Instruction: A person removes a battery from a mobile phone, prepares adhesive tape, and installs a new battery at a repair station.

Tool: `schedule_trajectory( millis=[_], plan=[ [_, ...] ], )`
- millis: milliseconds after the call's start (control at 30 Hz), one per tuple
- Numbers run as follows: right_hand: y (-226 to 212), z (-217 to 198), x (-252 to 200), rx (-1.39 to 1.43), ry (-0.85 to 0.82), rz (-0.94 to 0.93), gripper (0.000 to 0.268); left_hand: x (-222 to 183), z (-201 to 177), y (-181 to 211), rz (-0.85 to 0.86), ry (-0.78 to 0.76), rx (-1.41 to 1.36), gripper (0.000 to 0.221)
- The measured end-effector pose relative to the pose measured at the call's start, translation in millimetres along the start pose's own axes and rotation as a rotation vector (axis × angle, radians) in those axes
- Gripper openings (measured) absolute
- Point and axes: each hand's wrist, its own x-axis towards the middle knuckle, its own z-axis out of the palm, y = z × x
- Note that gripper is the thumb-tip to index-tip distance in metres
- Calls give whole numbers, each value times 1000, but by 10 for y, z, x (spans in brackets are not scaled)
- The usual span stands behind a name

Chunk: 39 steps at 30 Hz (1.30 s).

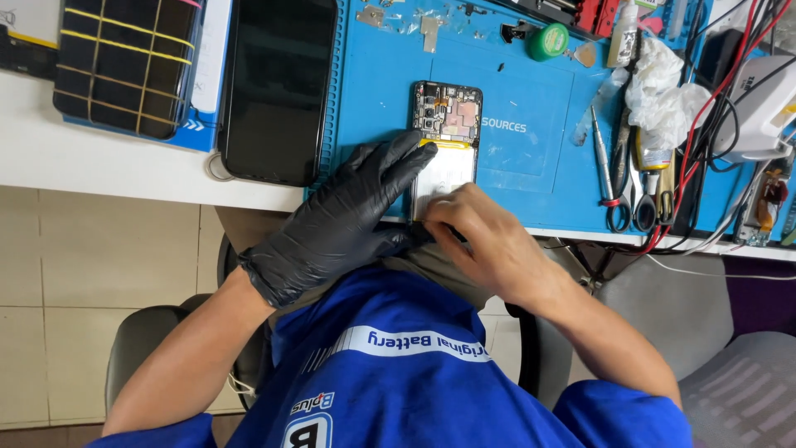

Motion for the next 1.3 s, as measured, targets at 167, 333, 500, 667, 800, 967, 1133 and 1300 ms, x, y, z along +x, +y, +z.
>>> schedule_trajectory(
  millis=[167, 333, 500, 667, 800, 967, 1133, 1300],
  plan=[
    [-126, -218, 238, 48, -123, 25, 11, 1, 15, -10, 5, 29, -22, 96],
    [-140, -260, 344, 103, -186, 135, 10, 4, -16, -2, -5, 22, -46, 98],
    [-147, -223, 386, 74, -216, 228, 12, 0, -31, -16, 6, 22, -61, 95],
    [-235, -152, 302, -19, -168, 24, 5, -11, -48, -9, 33, 28, -64, 81],
    [-295, 14, 164, -284, -21, -187, 12, -23, -66, 16, 42, 28, -54, 77],
    [-251, 238, 10, -520, 135, -268, 3, -32, -19, 3, 15, 44, -64, 80],
    [-232, 337, -64, -561, 237, -278, 3, -42, -3, 8, -10, 48, -17, 91],
    [-225, 432, -93, -522, 360, -270, 4, -33, -1, 11, -48, 37, -5, 104]
  ],
)
